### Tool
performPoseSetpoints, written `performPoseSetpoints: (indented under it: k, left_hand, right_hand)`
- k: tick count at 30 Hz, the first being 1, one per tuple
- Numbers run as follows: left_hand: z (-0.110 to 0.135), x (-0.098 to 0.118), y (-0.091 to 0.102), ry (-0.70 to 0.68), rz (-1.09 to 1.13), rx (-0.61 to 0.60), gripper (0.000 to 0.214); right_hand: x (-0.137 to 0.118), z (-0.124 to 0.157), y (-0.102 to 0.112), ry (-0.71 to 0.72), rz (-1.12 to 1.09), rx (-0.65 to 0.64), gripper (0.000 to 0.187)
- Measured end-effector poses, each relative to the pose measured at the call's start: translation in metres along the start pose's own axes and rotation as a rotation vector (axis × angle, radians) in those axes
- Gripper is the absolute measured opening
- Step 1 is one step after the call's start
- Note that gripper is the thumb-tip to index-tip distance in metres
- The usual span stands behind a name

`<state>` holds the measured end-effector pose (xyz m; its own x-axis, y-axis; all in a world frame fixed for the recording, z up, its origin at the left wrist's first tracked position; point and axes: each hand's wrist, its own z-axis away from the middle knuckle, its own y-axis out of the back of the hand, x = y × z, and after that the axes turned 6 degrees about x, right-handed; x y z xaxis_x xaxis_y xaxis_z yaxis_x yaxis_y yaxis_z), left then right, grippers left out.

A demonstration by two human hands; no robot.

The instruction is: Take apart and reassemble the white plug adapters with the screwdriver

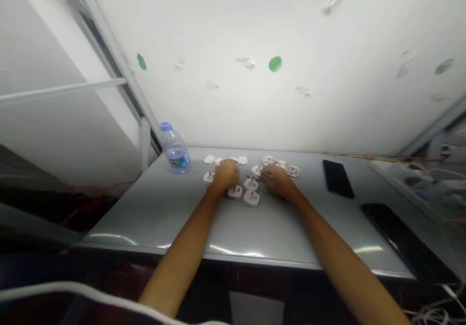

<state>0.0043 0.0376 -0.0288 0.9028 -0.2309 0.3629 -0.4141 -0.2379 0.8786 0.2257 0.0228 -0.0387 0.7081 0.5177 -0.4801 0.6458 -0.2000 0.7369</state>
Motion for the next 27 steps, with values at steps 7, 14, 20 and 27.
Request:
performPoseSetpoints:
  k: [7, 14, 20, 27]
  left_hand:
    - [0.002, 0.005, -0.001, -0.035, 0.089, 0.014, 0.033]
    - [0.007, 0.006, -0.006, -0.070, 0.255, 0.000, 0.031]
    - [0.012, 0.010, -0.006, -0.109, 0.310, 0.008, 0.032]
    - [0.012, 0.010, -0.007, -0.089, 0.342, 0.008, 0.040]
  right_hand:
    - [0.013, 0.001, 0.028, -0.214, 0.239, 0.196, 0.027]
    - [0.013, 0.003, 0.037, -0.306, 0.497, 0.027, 0.028]
    - [-0.001, 0.003, 0.025, -0.236, 0.324, 0.044, 0.019]
    - [0.007, -0.004, 0.009, -0.276, 0.015, 0.173, 0.031]
